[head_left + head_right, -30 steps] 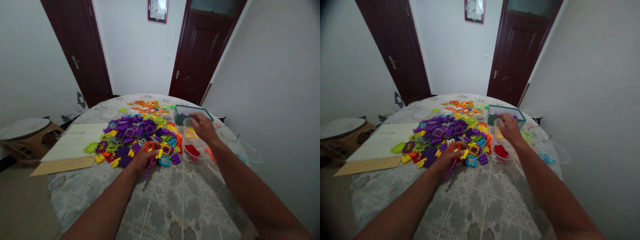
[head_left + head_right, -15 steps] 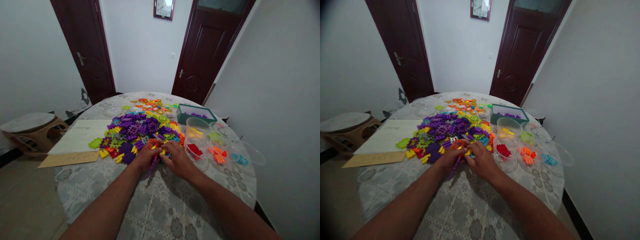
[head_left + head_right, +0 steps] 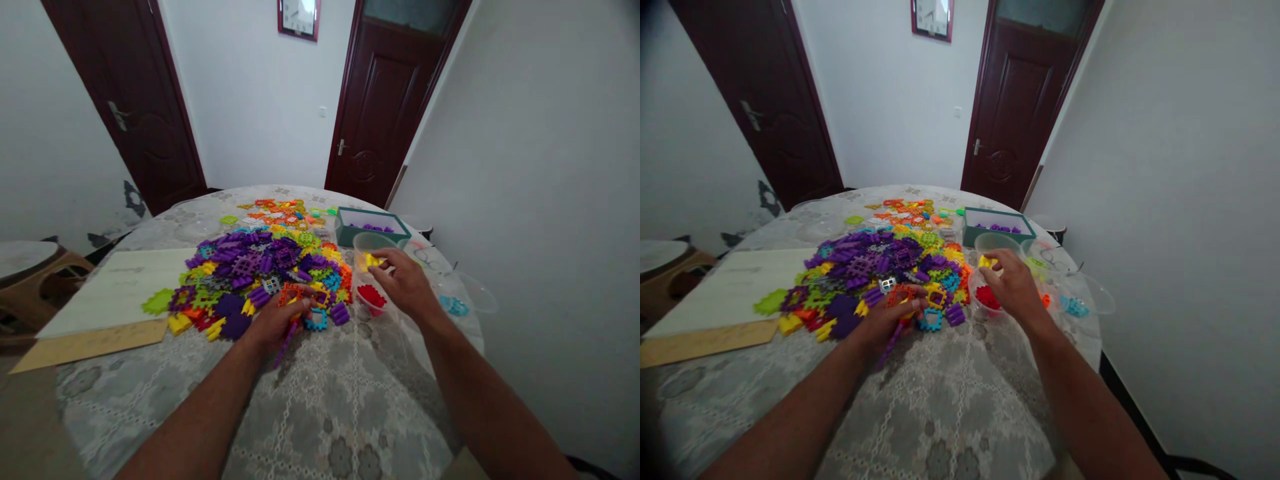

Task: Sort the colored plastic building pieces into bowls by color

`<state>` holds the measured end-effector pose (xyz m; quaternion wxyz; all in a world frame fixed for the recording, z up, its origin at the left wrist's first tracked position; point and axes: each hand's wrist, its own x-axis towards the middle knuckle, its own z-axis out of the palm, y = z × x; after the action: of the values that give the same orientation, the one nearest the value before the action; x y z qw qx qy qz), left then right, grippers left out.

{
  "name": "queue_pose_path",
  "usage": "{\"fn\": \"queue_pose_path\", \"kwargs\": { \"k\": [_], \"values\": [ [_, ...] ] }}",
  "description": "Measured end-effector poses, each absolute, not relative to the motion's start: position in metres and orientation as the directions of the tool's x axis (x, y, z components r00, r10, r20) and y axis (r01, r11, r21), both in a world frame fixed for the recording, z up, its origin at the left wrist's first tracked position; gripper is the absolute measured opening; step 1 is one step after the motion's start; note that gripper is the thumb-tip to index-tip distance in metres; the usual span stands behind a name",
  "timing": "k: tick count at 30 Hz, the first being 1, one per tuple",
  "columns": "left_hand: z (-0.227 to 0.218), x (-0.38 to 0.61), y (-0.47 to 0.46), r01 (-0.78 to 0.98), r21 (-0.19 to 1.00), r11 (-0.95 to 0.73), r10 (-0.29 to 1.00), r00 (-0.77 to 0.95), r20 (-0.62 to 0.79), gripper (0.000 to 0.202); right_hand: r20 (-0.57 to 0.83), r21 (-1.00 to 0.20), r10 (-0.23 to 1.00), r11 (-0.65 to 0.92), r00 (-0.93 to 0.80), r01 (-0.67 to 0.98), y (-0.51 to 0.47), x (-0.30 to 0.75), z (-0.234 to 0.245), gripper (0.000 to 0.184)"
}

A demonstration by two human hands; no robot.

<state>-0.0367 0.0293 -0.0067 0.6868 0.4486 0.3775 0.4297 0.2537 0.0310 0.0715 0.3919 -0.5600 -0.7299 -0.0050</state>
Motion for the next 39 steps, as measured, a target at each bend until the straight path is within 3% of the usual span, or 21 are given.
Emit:
{"fn": "queue_pose_path", "kwargs": {
  "k": [5, 8, 13, 16, 19, 22, 26, 32, 39],
  "values": [
    [-0.004, -0.035, 0.027, -0.167, 0.967, 0.19, 0.91, 0.401, -0.11, 0.042, 0.668, -0.346, 0.741, 0.227, 0.069, 0.91, 0.079, 0.291, 0.073, 0.032],
    [-0.003, -0.036, 0.025, -0.152, 0.969, 0.197, 0.885, 0.452, -0.109, 0.044, 0.712, -0.335, 0.7, 0.272, 0.054, 0.902, 0.085, 0.283, 0.07, 0.034],
    [-0.004, -0.039, 0.024, -0.116, 0.972, 0.205, 0.852, 0.509, -0.119, 0.044, 0.58, -0.468, 0.791, 0.519, -0.195, 0.716, 0.043, 0.215, 0.062, 0.028],
    [-0.005, -0.04, 0.024, -0.043, 0.992, 0.121, 0.842, 0.534, -0.08, 0.025, 0.485, -0.506, 0.779, 0.621, -0.398, 0.599, 0.018, 0.17, 0.055, 0.031],
    [-0.005, -0.042, 0.025, -0.003, 1.0, -0.001, 0.827, 0.562, 0.003, 0.012, 0.432, -0.517, 0.739, 0.673, -0.518, 0.529, 0.009, 0.144, 0.048, 0.033],
    [-0.007, -0.043, 0.026, -0.001, 1.0, -0.008, 0.802, 0.597, 0.007, 0.01, 0.383, -0.535, 0.737, 0.668, -0.557, 0.517, 0.008, 0.139, 0.047, 0.023],
    [-0.006, -0.044, 0.026, -0.018, 0.994, 0.105, 0.784, 0.617, -0.072, 0.023, 0.416, -0.574, 0.771, 0.634, -0.483, 0.518, 0.004, 0.154, 0.056, 0.013],
    [-0.003, -0.043, 0.027, -0.025, 0.968, 0.251, 0.802, 0.566, -0.194, 0.038, 0.599, -0.552, 0.781, 0.564, -0.178, 0.614, -0.009, 0.203, 0.065, 0.012],
    [-0.008, -0.044, 0.035, -0.28, 0.894, 0.35, 0.844, 0.509, -0.171, 0.036, 0.732, -0.472, 0.676, 0.417, 0.081, 0.777, -0.019, 0.272, 0.05, 0.015]
  ]
}}
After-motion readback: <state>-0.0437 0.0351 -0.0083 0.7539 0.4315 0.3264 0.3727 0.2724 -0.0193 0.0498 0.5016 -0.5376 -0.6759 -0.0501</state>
